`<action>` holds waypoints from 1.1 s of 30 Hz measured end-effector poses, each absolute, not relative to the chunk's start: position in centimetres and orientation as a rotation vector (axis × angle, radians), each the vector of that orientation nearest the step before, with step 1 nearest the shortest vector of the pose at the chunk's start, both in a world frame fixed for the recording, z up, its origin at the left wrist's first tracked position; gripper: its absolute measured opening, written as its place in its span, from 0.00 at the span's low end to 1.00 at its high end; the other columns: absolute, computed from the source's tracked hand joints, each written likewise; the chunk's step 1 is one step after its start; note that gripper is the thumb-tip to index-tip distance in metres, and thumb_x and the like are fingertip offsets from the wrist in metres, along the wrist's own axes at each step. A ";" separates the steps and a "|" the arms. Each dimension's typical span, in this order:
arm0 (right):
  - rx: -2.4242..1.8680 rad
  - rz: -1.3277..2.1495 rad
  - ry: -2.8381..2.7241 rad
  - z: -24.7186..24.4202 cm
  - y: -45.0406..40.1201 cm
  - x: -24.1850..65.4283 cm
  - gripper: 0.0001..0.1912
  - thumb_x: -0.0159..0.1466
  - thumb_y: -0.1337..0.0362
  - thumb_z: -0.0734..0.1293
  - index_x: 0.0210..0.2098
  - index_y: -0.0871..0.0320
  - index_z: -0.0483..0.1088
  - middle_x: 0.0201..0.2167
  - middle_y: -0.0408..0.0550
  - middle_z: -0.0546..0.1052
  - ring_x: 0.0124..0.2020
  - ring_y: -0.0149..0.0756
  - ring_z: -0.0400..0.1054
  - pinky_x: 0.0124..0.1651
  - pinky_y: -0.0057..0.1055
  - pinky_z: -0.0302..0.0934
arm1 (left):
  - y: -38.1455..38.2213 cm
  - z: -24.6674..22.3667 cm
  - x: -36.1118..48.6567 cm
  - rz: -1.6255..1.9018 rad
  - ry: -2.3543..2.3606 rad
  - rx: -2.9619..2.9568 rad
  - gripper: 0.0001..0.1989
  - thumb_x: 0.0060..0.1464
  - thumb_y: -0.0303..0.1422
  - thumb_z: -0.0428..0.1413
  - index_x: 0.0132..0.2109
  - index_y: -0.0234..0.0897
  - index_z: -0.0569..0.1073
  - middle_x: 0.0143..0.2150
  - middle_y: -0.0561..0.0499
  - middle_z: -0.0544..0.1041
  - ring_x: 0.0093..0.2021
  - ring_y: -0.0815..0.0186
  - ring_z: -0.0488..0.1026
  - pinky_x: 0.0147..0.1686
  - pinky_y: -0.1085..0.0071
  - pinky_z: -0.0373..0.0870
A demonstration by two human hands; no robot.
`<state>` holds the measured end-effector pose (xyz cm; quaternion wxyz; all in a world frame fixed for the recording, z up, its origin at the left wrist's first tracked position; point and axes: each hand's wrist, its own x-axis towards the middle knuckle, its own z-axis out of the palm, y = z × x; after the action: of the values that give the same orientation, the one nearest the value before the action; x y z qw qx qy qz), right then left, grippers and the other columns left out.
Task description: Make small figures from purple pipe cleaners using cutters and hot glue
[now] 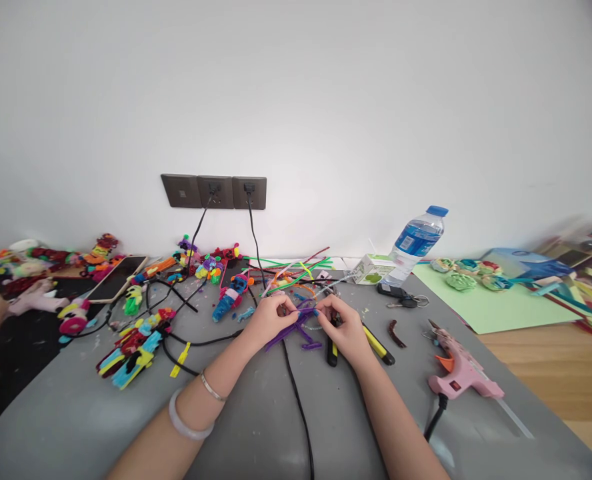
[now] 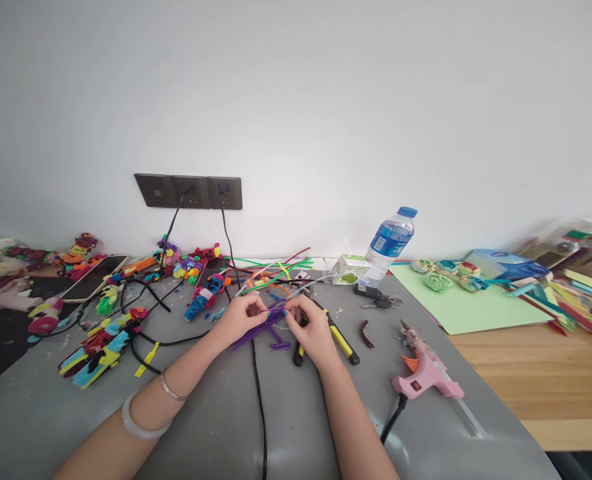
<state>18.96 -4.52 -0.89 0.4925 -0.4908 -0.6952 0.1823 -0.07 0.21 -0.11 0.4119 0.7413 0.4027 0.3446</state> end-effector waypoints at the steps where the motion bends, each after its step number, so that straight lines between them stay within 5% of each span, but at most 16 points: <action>1: -1.191 0.441 -1.687 -0.8 -4.5 18.9 0.03 0.63 0.67 0.63 0.32 0.56 0.68 0.24 0.42 0.68 0.25 0.32 0.61 0.29 0.29 0.56 | 0.2 -0.1 -0.1 0.870 1.011 1.866 0.07 0.50 0.33 0.58 0.28 0.34 0.71 0.25 0.55 0.68 0.25 0.71 0.61 0.26 0.74 0.57; 33: -1.206 0.420 -1.700 -0.8 -4.5 19.0 0.04 0.62 0.66 0.63 0.31 0.55 0.68 0.23 0.42 0.68 0.24 0.32 0.61 0.28 0.29 0.57 | 0.1 0.0 0.0 0.873 1.017 1.863 0.06 0.49 0.32 0.58 0.28 0.35 0.71 0.26 0.54 0.69 0.25 0.71 0.61 0.26 0.74 0.58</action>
<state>18.98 -4.46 -0.77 0.4862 -0.4956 -0.6987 0.1728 -0.03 0.09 0.01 0.4106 0.7402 0.4040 0.3468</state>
